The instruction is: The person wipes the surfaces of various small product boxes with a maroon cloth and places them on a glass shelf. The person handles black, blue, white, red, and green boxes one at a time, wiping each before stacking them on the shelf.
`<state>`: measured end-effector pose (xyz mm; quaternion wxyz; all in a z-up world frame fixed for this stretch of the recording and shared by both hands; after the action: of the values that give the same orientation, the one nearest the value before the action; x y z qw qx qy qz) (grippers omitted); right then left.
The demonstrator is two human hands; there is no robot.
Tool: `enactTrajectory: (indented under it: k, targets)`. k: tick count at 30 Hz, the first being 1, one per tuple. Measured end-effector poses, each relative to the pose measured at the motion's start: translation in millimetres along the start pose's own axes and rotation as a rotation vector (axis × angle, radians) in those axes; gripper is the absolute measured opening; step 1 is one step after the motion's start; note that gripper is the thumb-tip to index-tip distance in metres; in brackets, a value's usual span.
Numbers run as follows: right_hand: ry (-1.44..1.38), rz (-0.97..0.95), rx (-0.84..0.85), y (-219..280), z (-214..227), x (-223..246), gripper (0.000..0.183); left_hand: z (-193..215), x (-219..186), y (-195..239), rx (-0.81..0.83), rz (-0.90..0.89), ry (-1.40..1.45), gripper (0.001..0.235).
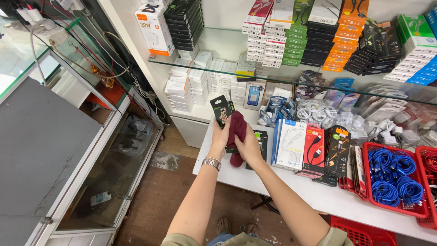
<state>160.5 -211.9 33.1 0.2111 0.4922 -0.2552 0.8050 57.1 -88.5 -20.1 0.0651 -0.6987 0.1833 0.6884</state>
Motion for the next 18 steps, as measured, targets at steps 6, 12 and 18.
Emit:
enactTrajectory:
  k: [6, 12, 18]
  targets:
    - [0.127, 0.089, 0.041, 10.3, -4.0, 24.3, 0.064, -9.3, -22.8, -0.3, 0.115, -0.048, 0.221, 0.073]
    - [0.095, 0.052, 0.224, 31.4, -16.1, 20.7, 0.052, 53.8, -5.9, -12.2, -0.206, 0.137, 0.498, 0.090]
    - [0.048, 0.110, 0.124, 24.0, -29.2, 3.8, 0.053, 73.2, -11.6, -20.4, -0.022, 0.061, 0.890, 0.075]
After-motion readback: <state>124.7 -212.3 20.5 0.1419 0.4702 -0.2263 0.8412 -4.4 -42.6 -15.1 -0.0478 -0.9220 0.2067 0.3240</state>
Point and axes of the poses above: each hand's wrist, its own y-axis away from the middle knuckle, its own z-axis out of the back of the hand, x = y × z, the point moved 9 cm from there along -y, towards the middle knuckle, and after that the axes turned 3 degrees about -z, right-handed, at the moved point
